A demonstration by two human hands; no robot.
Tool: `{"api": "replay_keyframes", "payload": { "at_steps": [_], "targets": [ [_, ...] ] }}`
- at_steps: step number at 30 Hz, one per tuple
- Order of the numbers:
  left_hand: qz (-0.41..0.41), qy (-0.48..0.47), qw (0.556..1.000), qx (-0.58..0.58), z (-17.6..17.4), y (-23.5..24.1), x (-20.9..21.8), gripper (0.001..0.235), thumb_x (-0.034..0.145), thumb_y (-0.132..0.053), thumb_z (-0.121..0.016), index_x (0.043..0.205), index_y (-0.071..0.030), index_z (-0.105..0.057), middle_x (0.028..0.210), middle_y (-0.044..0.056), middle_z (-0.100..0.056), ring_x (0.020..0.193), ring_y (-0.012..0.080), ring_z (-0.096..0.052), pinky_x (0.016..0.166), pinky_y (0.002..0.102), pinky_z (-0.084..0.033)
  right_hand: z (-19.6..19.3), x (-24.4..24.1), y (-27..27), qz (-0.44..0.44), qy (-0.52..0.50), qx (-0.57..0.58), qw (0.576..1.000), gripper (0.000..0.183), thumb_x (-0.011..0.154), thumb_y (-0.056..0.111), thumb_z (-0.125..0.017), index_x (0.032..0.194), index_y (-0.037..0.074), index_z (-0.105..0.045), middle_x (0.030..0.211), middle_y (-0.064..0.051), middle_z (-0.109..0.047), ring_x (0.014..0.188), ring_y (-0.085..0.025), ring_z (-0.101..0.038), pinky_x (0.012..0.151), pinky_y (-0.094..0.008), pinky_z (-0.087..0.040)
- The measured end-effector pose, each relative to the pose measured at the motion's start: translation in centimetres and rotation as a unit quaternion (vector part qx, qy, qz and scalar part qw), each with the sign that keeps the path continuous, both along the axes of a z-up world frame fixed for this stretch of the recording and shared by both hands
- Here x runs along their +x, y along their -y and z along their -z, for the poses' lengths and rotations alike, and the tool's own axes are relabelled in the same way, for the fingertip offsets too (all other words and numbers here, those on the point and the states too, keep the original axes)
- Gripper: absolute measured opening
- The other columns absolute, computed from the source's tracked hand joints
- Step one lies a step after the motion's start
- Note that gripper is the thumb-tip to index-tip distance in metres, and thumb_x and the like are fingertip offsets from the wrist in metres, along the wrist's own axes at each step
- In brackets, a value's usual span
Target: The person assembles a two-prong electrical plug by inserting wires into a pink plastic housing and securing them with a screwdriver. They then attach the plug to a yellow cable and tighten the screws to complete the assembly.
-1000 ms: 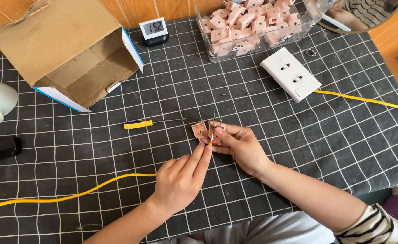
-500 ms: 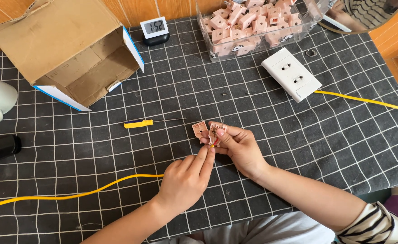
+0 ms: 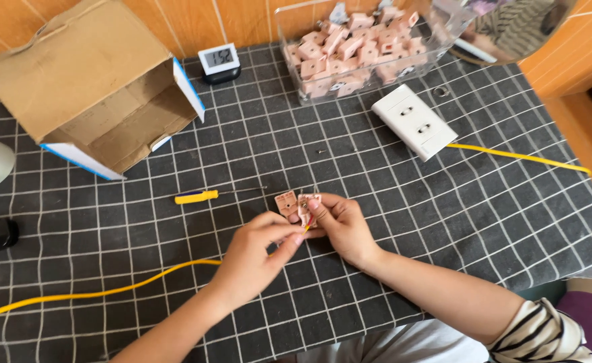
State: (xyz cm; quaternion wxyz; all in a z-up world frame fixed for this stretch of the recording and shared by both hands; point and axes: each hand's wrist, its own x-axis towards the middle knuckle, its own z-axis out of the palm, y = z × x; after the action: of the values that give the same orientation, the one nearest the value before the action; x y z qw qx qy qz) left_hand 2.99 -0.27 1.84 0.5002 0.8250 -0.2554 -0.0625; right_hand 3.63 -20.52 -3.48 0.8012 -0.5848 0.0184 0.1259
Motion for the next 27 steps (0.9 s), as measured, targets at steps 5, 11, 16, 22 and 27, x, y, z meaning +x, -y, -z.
{"api": "replay_keyframes", "payload": {
  "at_steps": [5,11,16,22,27],
  "targets": [
    [-0.052,-0.070,0.993,-0.082,-1.6,0.6,3.9,0.032,0.085,-0.009,-0.081,0.116,-0.004,-0.077,0.090,0.014,-0.071,0.076,0.0251,-0.075,0.065,0.033,-0.066,-2.1,-0.1,-1.1,0.023,-0.020,-0.012,0.999,0.038,0.105,0.020,-0.054,0.123,-0.011,-0.067,0.087,-0.030,-0.079,0.074,-0.036,-0.080,0.065,-0.043,-0.069],
    [-0.011,-0.107,0.994,-0.022,-1.9,1.4,6.6,0.016,0.088,-0.007,-0.079,0.103,-0.005,-0.081,0.086,0.012,-0.072,0.071,0.0199,-0.075,0.059,0.026,-0.065,-2.0,0.1,-0.9,-0.005,-0.004,0.004,1.000,0.036,0.106,0.019,-0.052,0.117,-0.012,-0.067,0.083,-0.030,-0.078,0.070,-0.035,-0.080,0.062,-0.039,-0.070],
    [-0.004,-0.170,0.985,-0.040,-1.3,1.5,6.9,0.016,0.089,-0.007,-0.078,0.104,-0.002,-0.080,0.087,0.013,-0.072,0.071,0.0188,-0.075,0.061,0.027,-0.066,-1.5,-0.1,-0.8,-0.020,0.009,-0.001,1.000,0.033,0.104,0.017,-0.055,0.115,-0.013,-0.066,0.083,-0.032,-0.078,0.070,-0.036,-0.080,0.062,-0.040,-0.070],
    [0.008,-0.181,0.981,-0.068,0.2,0.8,7.3,0.019,0.089,-0.010,-0.079,0.107,-0.004,-0.079,0.085,0.013,-0.069,0.069,0.0184,-0.074,0.060,0.030,-0.067,-1.9,-0.2,-1.0,-0.023,0.016,-0.026,0.999,0.031,0.104,0.014,-0.056,0.114,-0.014,-0.066,0.082,-0.032,-0.078,0.069,-0.036,-0.081,0.061,-0.039,-0.070],
    [0.012,0.039,0.998,0.048,-0.4,-1.2,8.8,0.030,0.092,-0.014,-0.077,0.120,-0.005,-0.075,0.097,0.015,-0.073,0.086,0.0269,-0.076,0.074,0.033,-0.066,-1.7,0.1,-1.0,-0.005,-0.005,-0.015,1.000,0.034,0.104,0.016,-0.055,0.114,-0.015,-0.065,0.081,-0.030,-0.079,0.067,-0.034,-0.081,0.059,-0.036,-0.071]
  ]
}}
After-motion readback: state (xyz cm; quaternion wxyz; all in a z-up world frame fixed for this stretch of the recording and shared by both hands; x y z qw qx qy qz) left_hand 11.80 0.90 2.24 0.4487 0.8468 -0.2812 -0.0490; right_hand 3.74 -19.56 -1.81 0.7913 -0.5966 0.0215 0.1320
